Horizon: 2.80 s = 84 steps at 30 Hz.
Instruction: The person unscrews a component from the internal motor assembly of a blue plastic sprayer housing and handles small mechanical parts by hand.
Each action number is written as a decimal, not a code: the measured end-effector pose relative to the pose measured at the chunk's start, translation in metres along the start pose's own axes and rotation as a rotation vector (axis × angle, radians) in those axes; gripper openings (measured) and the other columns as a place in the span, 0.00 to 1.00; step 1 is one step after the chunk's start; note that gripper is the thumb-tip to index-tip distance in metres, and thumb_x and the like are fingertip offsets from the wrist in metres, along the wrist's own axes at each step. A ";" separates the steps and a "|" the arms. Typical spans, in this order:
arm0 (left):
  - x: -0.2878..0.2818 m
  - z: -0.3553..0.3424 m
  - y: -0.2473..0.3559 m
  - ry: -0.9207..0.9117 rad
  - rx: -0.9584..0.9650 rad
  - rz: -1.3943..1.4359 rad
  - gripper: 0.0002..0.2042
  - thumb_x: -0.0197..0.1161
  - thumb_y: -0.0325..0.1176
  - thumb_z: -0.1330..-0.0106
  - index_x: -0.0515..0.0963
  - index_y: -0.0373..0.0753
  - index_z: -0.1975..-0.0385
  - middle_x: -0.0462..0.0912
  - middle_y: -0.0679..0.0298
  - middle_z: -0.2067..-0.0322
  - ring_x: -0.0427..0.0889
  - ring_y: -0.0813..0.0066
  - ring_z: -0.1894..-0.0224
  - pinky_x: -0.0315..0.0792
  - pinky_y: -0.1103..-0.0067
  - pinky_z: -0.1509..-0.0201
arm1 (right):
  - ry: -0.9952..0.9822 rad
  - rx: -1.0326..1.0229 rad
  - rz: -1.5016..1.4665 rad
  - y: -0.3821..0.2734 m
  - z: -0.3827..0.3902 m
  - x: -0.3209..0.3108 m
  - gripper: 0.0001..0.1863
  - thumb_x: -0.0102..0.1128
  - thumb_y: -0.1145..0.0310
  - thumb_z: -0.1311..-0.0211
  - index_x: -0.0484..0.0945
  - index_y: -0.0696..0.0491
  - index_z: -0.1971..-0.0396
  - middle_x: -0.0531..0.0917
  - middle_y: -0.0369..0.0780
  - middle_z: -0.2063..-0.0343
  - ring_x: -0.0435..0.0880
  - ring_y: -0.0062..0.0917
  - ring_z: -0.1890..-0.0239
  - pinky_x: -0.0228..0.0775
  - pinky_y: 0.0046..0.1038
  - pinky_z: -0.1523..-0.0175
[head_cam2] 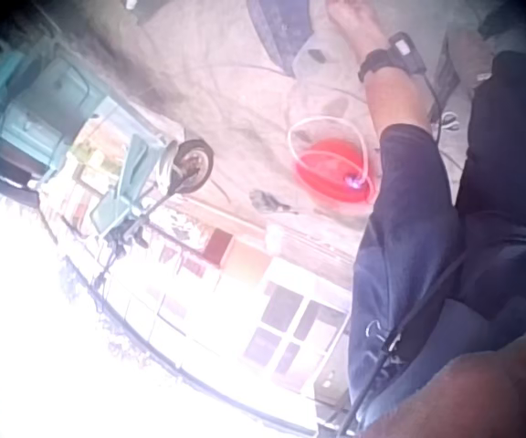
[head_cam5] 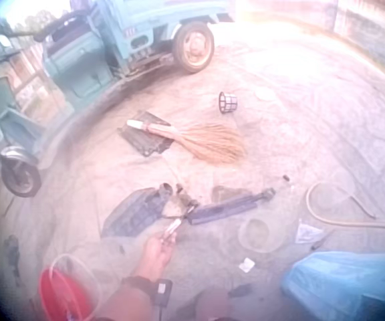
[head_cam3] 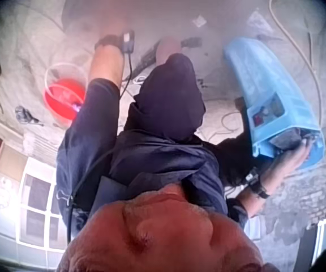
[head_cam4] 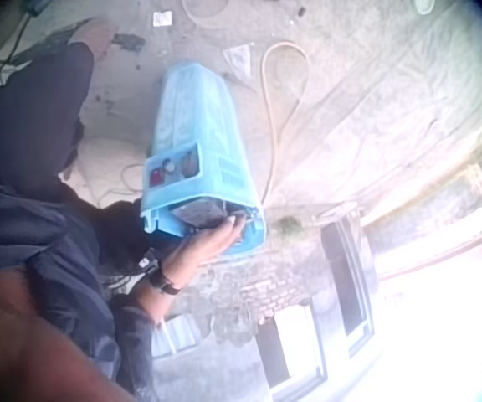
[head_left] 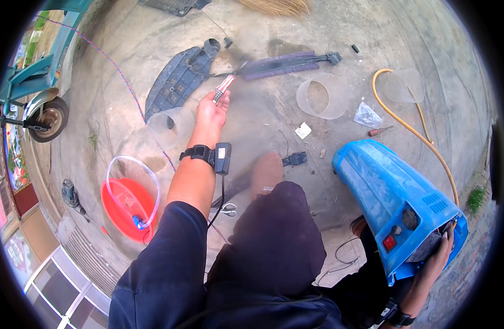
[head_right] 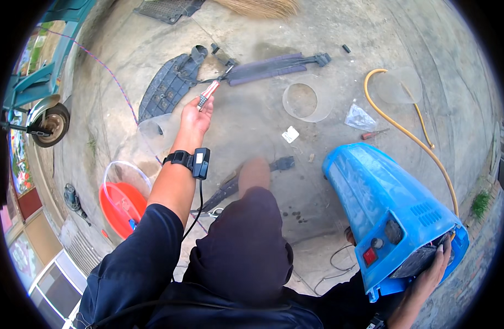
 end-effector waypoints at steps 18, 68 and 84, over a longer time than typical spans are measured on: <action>0.010 -0.001 -0.033 -0.111 -0.136 -0.356 0.15 0.59 0.41 0.22 0.76 0.37 0.46 0.85 0.57 0.52 0.87 0.66 0.55 0.79 0.77 0.60 | -0.008 -0.056 0.117 0.000 0.000 -0.005 0.28 0.41 0.62 0.21 0.67 0.62 0.30 0.68 0.47 0.28 0.64 0.33 0.26 0.48 0.34 0.22; 0.139 -0.035 0.039 -0.283 0.730 -1.747 0.16 0.59 0.25 0.43 0.80 0.38 0.53 0.83 0.47 0.50 0.81 0.47 0.46 0.75 0.62 0.42 | 0.103 0.152 0.066 -0.001 0.015 -0.009 0.31 0.43 0.58 0.21 0.63 0.64 0.28 0.69 0.48 0.31 0.69 0.34 0.31 0.56 0.34 0.26; 0.138 0.032 0.079 -0.177 0.828 -1.446 0.19 0.69 0.31 0.41 0.78 0.38 0.48 0.86 0.55 0.60 0.86 0.64 0.62 0.77 0.72 0.55 | 0.051 0.047 0.016 -0.002 0.009 0.000 0.29 0.45 0.60 0.23 0.68 0.62 0.30 0.71 0.49 0.30 0.66 0.34 0.28 0.49 0.34 0.22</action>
Point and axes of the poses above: each hand's wrist, its own z-axis away from the middle knuckle, its own x-axis out of the palm, y = z × x, the point moved 8 cm from there along -z, towards the middle knuckle
